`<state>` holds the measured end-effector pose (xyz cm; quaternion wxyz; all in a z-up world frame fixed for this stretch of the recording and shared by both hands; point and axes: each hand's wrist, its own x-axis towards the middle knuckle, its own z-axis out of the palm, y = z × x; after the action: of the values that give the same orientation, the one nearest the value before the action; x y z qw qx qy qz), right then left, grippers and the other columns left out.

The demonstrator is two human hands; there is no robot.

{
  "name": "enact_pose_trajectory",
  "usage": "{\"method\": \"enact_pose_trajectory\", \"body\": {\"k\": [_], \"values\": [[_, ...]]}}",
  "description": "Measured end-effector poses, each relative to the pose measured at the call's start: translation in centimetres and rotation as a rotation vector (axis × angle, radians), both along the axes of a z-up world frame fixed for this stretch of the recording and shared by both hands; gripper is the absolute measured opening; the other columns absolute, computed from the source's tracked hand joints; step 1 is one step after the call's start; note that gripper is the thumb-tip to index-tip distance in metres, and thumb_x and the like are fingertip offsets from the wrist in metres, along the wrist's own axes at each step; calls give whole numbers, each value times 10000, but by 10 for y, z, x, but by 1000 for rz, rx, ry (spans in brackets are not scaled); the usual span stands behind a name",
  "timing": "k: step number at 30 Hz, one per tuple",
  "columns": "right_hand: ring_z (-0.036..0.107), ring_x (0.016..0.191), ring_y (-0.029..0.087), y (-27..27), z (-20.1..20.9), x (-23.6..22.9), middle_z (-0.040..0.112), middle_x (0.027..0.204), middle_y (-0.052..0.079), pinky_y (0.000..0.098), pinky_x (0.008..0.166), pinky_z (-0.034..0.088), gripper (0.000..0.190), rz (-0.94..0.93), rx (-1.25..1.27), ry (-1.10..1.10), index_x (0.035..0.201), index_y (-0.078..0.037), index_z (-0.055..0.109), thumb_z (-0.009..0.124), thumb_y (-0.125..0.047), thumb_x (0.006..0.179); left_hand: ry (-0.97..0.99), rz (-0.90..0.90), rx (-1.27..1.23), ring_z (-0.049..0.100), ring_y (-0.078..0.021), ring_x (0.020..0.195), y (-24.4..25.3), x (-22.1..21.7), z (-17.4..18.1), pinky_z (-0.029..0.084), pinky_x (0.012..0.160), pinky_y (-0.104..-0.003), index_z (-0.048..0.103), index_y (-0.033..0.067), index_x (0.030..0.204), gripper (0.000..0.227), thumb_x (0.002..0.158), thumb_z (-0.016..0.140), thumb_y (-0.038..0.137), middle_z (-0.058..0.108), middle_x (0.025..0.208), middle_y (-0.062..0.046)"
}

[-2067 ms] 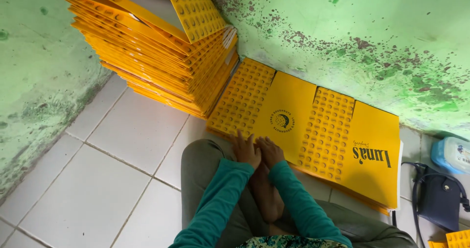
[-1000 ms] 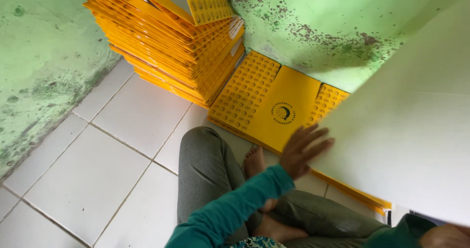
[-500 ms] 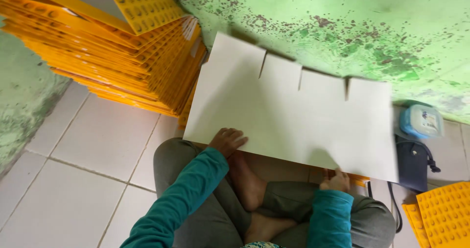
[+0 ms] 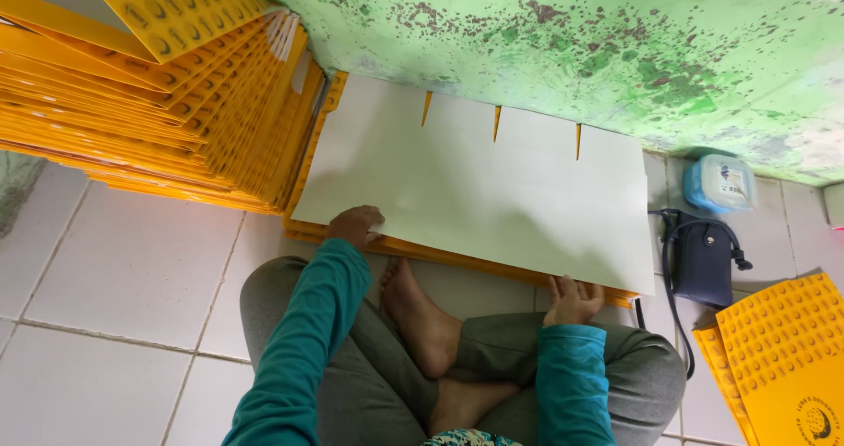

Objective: Folding yellow cardboard folders and stacking them on a pile

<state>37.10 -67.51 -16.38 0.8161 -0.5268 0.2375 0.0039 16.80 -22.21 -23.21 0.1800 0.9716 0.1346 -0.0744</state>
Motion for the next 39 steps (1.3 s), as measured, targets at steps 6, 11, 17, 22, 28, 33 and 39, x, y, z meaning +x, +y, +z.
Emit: {"method": "enact_pose_trajectory", "body": {"k": [6,11,17,22,28,33,39], "values": [[352,1133,235,48,47,-21,295,1163,91,420,1069,592,391,-85,-33,-149,1275,-113,671,696,-98,885,-46,126,-73,628,-266,1192,-21,-9,43,520,1081,-428,601,244,1205,362,896,770,326,533,1289,12],[595,1176,232,117,10,-45,656,1180,9,426,1072,456,370,772,-1168,-1120,1177,-243,748,850,-359,841,-78,118,-13,630,-236,1217,-17,-6,15,419,1177,-495,596,239,1158,379,871,805,372,534,1251,63],[570,1100,229,144,-14,-44,590,1126,-40,455,1097,415,294,841,-1291,-1257,1095,-339,717,717,-563,906,-24,90,45,621,-236,1208,-20,-5,23,508,1064,-449,678,234,1126,240,941,720,380,586,1248,36],[574,1066,186,146,-19,-37,617,1031,-72,428,1086,421,179,886,-1306,-1230,1021,-318,733,642,-471,1006,-63,129,-38,659,-258,1084,-19,-7,48,552,954,-466,650,221,1026,200,1006,597,413,642,1068,6],[591,1047,201,163,-11,-29,608,954,-38,436,1069,434,348,1013,-1480,-1083,920,-214,688,517,-466,1088,-112,167,96,638,-191,1082,-14,4,52,502,974,-433,645,272,970,306,1003,528,553,648,1038,73],[596,1058,227,172,-20,-13,597,969,-7,443,1078,425,331,1123,-1640,-1016,922,-189,662,495,-428,1079,-144,149,89,525,-230,1287,-9,14,53,304,1177,-511,610,245,1013,403,971,531,638,565,1208,44],[623,1101,256,182,-19,-13,608,977,22,489,1122,384,327,1184,-1751,-991,975,-192,627,462,-451,1087,-73,153,54,29,-347,1587,-5,11,74,-101,1231,-672,243,301,1554,749,959,480,689,67,1734,-50]]}}
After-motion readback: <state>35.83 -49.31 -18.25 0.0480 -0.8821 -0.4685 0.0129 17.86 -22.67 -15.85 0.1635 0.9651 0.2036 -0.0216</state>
